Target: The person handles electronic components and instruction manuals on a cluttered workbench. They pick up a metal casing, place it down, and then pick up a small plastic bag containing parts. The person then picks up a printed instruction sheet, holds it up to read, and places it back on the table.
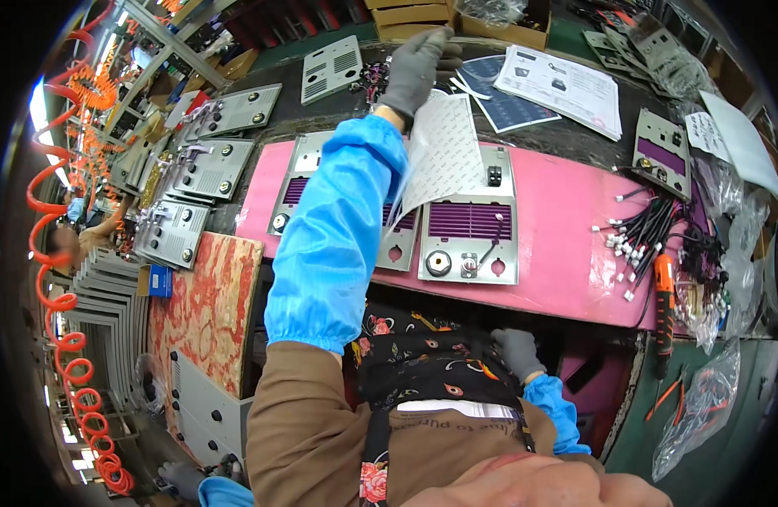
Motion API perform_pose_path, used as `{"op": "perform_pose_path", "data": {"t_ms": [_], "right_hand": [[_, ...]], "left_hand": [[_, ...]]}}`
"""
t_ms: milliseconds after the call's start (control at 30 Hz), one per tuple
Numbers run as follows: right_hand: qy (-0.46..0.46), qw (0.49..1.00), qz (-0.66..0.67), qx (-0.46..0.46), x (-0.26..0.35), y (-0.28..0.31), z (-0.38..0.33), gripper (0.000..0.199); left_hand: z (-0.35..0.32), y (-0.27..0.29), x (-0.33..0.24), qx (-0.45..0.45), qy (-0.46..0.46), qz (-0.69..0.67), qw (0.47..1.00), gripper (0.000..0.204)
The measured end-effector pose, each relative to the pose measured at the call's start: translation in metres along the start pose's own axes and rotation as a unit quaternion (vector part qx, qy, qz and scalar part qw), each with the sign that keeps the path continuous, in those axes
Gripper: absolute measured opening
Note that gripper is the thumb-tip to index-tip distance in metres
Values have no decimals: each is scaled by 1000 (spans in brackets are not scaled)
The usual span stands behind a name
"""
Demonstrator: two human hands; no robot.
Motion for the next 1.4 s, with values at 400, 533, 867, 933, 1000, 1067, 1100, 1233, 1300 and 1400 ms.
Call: {"op": "perform_pose_path", "data": {"t_ms": [400,533,867,933,1000,1067,1100,1233,1300,1400], "right_hand": [[136,741,602,-265,135,292,34,60],[104,792,546,-252,110,272,60,65],[113,772,537,-322,47,317,32,56],[124,773,526,-332,35,338,43,57],[149,780,515,-323,38,363,59,59],[173,774,514,-328,36,386,80,60],[203,782,519,-279,34,394,96,59],[266,759,534,-260,22,420,144,57],[231,770,537,-256,0,417,163,56],[159,741,598,-260,-50,382,198,53]], "left_hand": [[-74,-136,-75,30,-442,306,843,26],[-86,-152,-86,106,-345,227,904,31],[-59,14,-117,32,-67,65,995,33],[-89,33,-103,23,-88,230,969,32],[-138,33,-84,60,-82,364,926,34],[-192,16,-60,167,-119,437,876,43],[-221,8,-53,230,-149,480,833,51],[-278,-33,-41,339,-162,559,739,74],[-285,-32,-25,322,-161,565,743,74],[-294,-30,-17,328,-134,570,741,73]]}}
Point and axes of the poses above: each hand's wrist, its own z-axis towards the middle knuckle, its own y-axis out of the back of the hand, x = y × z, the point moved 3 cm from there along z, towards the middle knuckle, and after that the axes turned 2 degrees about z, right-handed, at the moved point
